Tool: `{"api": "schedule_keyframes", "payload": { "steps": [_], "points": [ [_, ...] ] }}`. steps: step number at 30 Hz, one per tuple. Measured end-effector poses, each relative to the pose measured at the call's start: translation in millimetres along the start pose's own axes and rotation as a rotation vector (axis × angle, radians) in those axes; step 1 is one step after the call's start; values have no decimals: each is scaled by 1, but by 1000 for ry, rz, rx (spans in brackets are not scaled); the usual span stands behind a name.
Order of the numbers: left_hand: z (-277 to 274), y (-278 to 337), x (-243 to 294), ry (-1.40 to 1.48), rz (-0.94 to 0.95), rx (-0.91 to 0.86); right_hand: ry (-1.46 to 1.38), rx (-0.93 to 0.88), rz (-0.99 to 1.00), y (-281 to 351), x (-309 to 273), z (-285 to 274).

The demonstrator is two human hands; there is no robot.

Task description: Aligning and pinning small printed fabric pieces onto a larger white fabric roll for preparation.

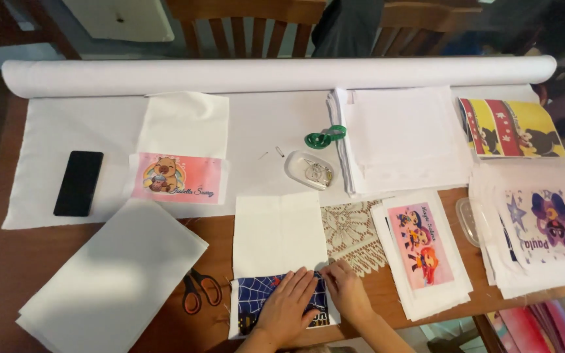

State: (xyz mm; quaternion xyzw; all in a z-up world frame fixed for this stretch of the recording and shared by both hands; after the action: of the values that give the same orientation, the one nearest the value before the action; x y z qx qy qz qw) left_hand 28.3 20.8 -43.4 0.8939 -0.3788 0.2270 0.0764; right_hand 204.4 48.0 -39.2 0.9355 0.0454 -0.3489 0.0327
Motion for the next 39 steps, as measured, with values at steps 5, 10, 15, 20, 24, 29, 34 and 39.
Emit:
{"api": "schedule_keyframes", "payload": {
  "steps": [5,10,15,20,24,29,34,39],
  "points": [
    [-5,3,2,-54,6,54,91,19,-47,3,3,4],
    [-5,4,2,-42,-20,69,231,33,-119,2,3,6],
    [-2,3,1,-32,-40,31,286,61,-236,1,7,13],
    [-3,4,0,-20,-21,103,328,31,-288,-1,10,19],
    [-4,2,0,-24,-36,48,409,-61,-286,-4,5,23],
    [-2,2,-2,4,-54,37,519,-108,-319,-9,4,33],
    [-4,4,-1,34,-38,89,452,-134,-261,-10,9,35],
    [-8,2,0,61,-70,19,514,1,-300,-8,7,26]
  ]
}}
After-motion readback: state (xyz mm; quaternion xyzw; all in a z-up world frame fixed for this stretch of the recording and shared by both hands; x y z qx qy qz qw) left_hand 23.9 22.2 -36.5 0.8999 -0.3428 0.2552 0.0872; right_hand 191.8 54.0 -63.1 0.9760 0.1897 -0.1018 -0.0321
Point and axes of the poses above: each hand's wrist, its own y-axis away from the middle knuckle, its own z-axis out of the palm, x = y × z, the point moved 4 cm from there along -y, towards the middle knuckle, and after that the axes turned 1 degree about y, right-handed, at the moved point
